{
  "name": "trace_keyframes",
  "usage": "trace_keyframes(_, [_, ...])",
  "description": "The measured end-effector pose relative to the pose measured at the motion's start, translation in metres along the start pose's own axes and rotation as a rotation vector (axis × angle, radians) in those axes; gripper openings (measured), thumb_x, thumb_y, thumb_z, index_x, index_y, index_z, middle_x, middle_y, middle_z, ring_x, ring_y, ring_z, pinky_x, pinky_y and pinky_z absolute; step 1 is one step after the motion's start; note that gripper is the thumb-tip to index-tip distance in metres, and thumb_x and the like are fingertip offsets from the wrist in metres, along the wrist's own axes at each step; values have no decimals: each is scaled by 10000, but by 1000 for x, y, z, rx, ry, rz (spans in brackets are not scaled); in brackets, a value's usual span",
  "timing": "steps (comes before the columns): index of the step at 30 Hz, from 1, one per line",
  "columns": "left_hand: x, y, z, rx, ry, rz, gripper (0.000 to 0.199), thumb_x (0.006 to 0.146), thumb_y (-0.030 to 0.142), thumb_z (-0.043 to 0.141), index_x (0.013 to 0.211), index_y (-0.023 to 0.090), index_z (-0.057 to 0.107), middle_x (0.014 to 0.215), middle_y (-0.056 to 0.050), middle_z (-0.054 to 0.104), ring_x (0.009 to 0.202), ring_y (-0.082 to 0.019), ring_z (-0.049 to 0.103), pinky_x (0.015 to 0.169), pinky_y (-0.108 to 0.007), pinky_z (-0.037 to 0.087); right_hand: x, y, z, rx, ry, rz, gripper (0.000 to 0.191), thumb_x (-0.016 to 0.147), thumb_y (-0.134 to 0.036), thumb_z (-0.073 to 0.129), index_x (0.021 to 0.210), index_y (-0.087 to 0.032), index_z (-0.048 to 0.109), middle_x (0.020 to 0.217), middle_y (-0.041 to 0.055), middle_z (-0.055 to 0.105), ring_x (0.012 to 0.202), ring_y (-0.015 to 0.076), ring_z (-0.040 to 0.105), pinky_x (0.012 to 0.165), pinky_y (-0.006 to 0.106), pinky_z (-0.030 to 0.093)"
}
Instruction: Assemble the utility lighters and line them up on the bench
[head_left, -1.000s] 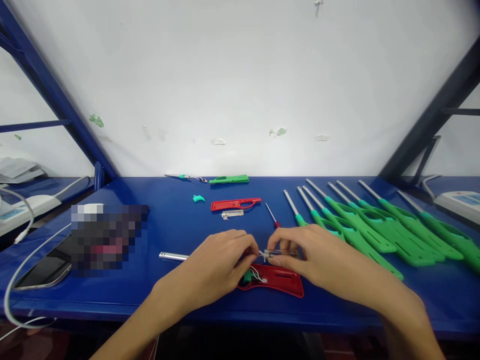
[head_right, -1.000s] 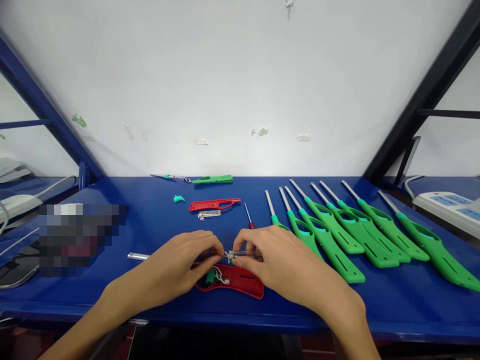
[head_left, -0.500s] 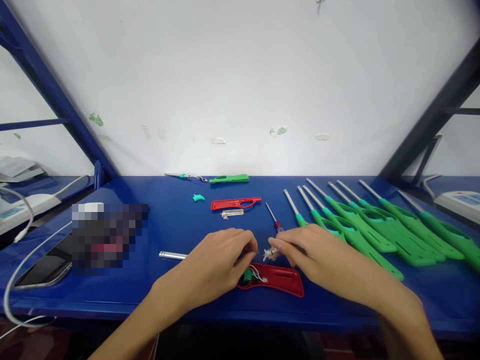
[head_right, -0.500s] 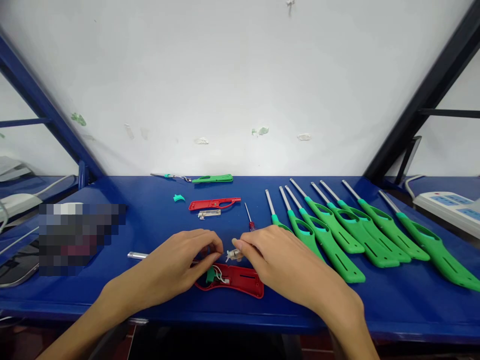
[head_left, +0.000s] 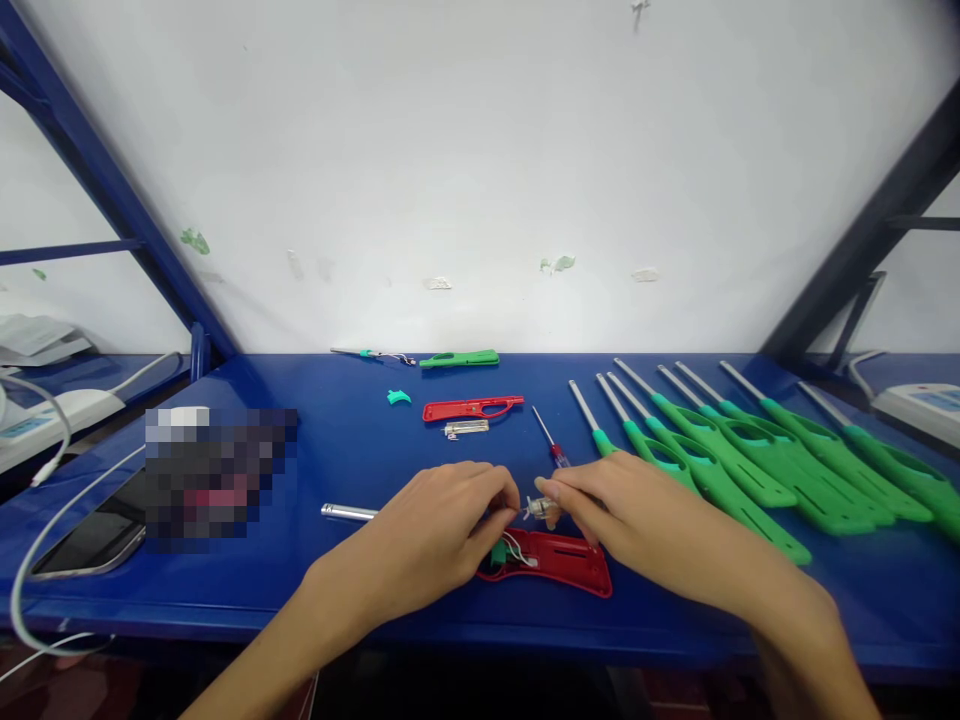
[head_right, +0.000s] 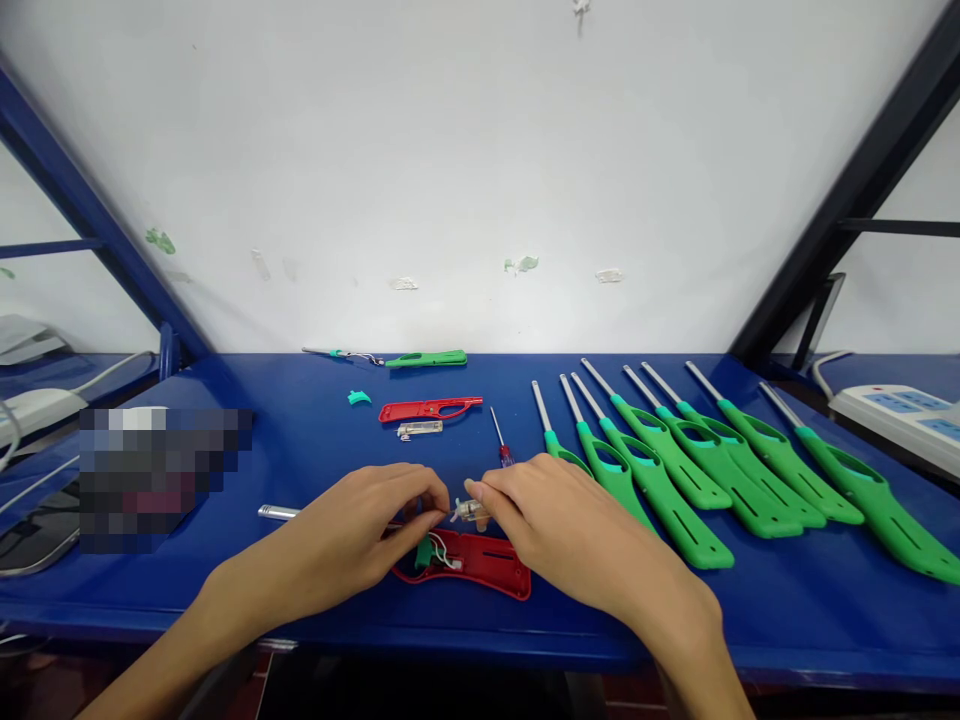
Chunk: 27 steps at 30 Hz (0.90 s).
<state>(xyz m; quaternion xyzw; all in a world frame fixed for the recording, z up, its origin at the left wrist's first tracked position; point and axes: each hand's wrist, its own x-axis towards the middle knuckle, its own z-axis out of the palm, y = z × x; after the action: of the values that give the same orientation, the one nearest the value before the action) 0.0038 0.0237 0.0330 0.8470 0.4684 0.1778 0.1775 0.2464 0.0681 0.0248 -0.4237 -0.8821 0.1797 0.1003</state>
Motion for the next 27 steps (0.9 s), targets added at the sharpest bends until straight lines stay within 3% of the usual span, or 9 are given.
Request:
trace_keyframes(8, [2,0,0,1,-4,6,132,1079,145,596,981,222,642,913,35,708,761,-159,629,722,-287,411,1,1,2,4,-5,-13,471,1154,-467,366,991,-284,768,967,15,796,907,258,664,798,394,372])
trace_keyframes(14, [0,1,-1,-2,-16,16,141,1081,143,581,978,226,628,925,36,708,775,-161,630,731,-285,411,-2,-1,-4,13,26,10,507,1153,-477,367,886,-286,753,888,14,785,844,247,666,741,374,386])
trace_keyframes(20, [1,2,-1,6,-18,22,145,1081,144,575,971,226,621,926,35,705,786,-162,630,727,-286,406,0,-2,-2,-7,-2,-7,469,1159,-452,364,982,-295,769,950,4,797,894,251,671,787,388,382])
trace_keyframes(27, [-1,1,-1,20,-17,35,136,1096,162,559,996,229,624,962,29,717,808,-165,640,742,-289,421,1,1,0,-10,14,-32,445,1155,-411,408,930,-276,767,927,6,799,874,242,680,768,382,385])
